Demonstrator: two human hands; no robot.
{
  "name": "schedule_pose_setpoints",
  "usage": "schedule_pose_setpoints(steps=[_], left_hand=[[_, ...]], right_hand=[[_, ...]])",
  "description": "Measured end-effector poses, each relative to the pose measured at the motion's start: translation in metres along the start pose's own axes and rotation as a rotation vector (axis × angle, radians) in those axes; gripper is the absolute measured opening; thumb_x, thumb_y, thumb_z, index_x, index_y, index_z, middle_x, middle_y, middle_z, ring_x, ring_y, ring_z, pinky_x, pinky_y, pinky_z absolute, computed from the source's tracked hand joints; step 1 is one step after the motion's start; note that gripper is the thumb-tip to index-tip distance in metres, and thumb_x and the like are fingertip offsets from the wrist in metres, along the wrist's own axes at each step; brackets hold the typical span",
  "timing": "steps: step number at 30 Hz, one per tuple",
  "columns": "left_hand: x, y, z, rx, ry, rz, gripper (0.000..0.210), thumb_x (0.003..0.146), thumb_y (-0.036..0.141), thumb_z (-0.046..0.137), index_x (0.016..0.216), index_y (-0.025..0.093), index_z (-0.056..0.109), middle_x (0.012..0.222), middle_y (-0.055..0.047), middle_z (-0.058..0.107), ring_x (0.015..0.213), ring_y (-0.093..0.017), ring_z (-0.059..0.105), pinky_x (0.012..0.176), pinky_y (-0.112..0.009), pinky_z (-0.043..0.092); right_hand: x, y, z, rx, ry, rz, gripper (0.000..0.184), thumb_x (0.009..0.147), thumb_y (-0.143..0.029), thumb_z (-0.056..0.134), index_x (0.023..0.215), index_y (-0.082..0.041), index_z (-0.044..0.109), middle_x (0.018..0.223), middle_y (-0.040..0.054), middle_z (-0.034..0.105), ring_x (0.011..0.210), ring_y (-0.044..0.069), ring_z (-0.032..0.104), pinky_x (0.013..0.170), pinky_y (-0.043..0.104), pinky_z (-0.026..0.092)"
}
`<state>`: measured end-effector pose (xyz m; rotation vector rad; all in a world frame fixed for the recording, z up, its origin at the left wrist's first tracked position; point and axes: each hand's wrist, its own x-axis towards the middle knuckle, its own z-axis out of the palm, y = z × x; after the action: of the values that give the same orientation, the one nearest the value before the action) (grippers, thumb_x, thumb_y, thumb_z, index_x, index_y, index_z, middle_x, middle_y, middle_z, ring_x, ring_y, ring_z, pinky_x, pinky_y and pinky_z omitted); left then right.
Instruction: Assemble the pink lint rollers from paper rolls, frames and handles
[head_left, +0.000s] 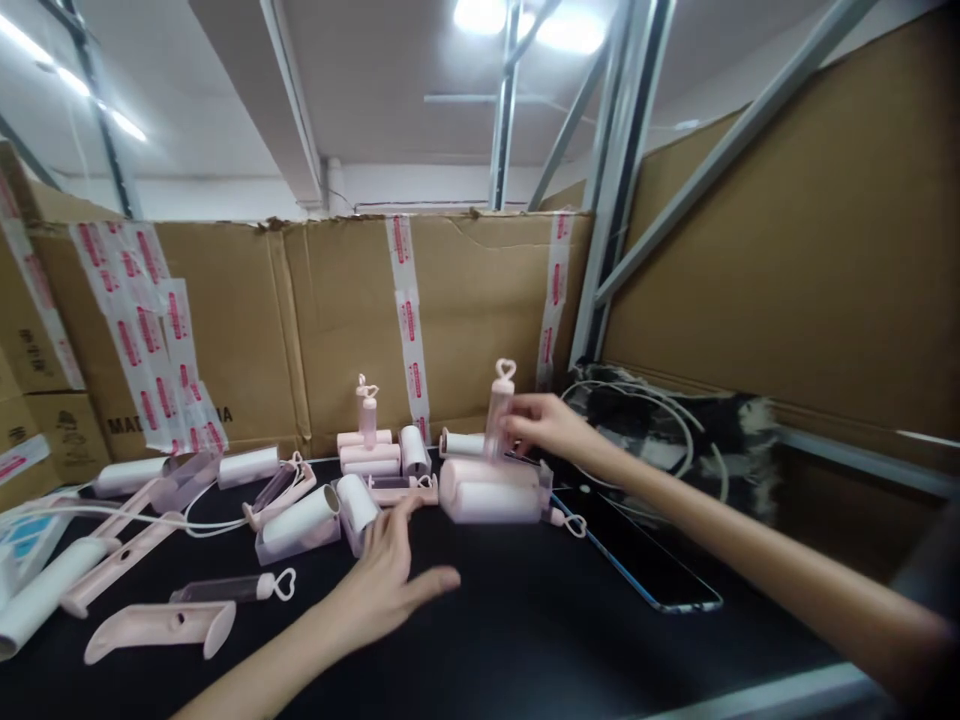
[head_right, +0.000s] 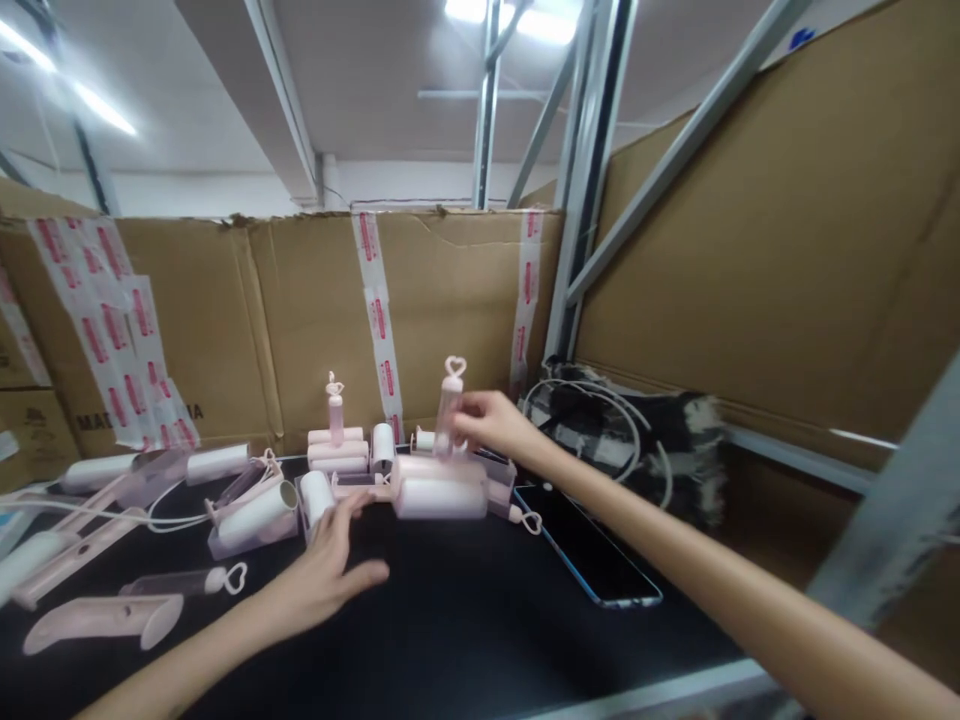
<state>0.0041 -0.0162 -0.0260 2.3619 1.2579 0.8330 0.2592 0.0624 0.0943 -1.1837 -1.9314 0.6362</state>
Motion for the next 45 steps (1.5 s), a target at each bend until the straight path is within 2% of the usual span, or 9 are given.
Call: schedule_pose_setpoints(steps=[3,7,11,17,24,31,35,39,45], left_hand=[[0.059,0.012,0.008,0.534,0.105,0.035,0.042,0.090,0.036,0.038,0.125,0.015,0.042,0.121,-0.015,0.053,0.115,-0.029,0.043,0.100,-0.046,0.029],[0.133,0.012,0.026,0.665,0.094,-0.021,0.026,0.086,0.024,0.047,0.102,0.008,0.059,0.105,-0.020,0.060,0.109,-0.032,0.048,0.095,-0.047,0.031],[0.158,0.006,0.037,0.718,0.043,-0.052,0.020,0.080,0.011,0.049,0.096,0.006,0.061,0.099,-0.019,0.061,0.097,-0.029,0.055,0.086,-0.043,0.039],[0.142,0.007,0.037,0.711,-0.039,-0.020,0.048,0.070,0.005,0.052,0.118,0.010,0.048,0.110,-0.016,0.057,0.101,-0.030,0.052,0.075,-0.037,0.046],[0.118,0.017,0.036,0.669,-0.028,-0.018,0.050,0.078,0.017,0.044,0.126,0.009,0.036,0.110,-0.016,0.056,0.102,-0.031,0.048,0.068,-0.036,0.050],[0.106,0.015,0.030,0.579,-0.080,0.054,0.062,0.078,0.009,0.039,0.137,0.014,0.019,0.117,-0.013,0.053,0.106,-0.028,0.047,0.081,-0.038,0.047],[0.098,0.013,0.022,0.448,-0.013,0.055,0.057,0.083,0.031,0.045,0.133,0.013,0.025,0.119,-0.015,0.050,0.110,-0.028,0.047,0.090,-0.040,0.042],[0.073,0.002,0.001,0.443,0.030,0.120,0.059,0.076,0.050,0.052,0.124,0.017,0.039,0.118,-0.011,0.052,0.115,-0.029,0.043,0.095,-0.043,0.037],[0.044,-0.027,-0.022,0.577,-0.064,0.141,0.068,0.068,0.051,0.061,0.124,0.016,0.045,0.126,-0.012,0.052,0.125,-0.032,0.034,0.106,-0.049,0.019]], right_hand=[[0.039,0.006,-0.033,-0.071,0.133,0.019,0.015,0.068,-0.029,0.051,0.068,-0.015,0.057,0.057,0.0048,0.062,0.052,0.016,0.060,0.047,0.024,0.047],[0.075,0.015,-0.046,-0.172,0.285,-0.064,0.011,0.060,-0.027,0.060,0.059,-0.017,0.054,0.057,0.0025,0.060,0.060,0.017,0.058,0.051,0.023,0.041],[0.098,0.025,-0.032,-0.195,0.368,-0.160,0.014,0.052,-0.021,0.066,0.059,-0.017,0.055,0.062,0.0005,0.060,0.070,0.019,0.058,0.060,0.025,0.040],[0.134,0.046,0.015,-0.017,0.385,-0.211,0.017,0.072,-0.022,0.059,0.088,-0.015,0.058,0.084,0.0027,0.063,0.077,0.016,0.059,0.066,0.026,0.047],[0.142,0.087,0.065,0.068,0.267,-0.175,0.029,0.089,-0.031,0.051,0.112,-0.014,0.052,0.107,0.0069,0.057,0.087,0.017,0.059,0.074,0.036,0.051],[0.135,0.105,0.079,-0.098,0.146,-0.185,0.028,0.088,-0.030,0.052,0.111,-0.014,0.054,0.110,0.0070,0.057,0.092,0.019,0.058,0.078,0.038,0.050],[0.131,0.098,0.084,-0.165,0.136,-0.204,0.034,0.086,-0.027,0.055,0.116,-0.014,0.050,0.114,0.0099,0.054,0.098,0.021,0.056,0.083,0.042,0.047],[0.096,0.085,0.071,-0.239,0.099,-0.337,0.053,0.078,-0.016,0.053,0.129,-0.013,0.039,0.132,0.0161,0.042,0.120,0.027,0.040,0.101,0.048,0.028],[0.040,0.083,0.064,-0.600,-0.334,-0.578,0.075,0.052,-0.015,0.071,0.124,-0.023,0.050,0.129,0.0086,0.050,0.125,0.029,0.035,0.106,0.048,0.017]])
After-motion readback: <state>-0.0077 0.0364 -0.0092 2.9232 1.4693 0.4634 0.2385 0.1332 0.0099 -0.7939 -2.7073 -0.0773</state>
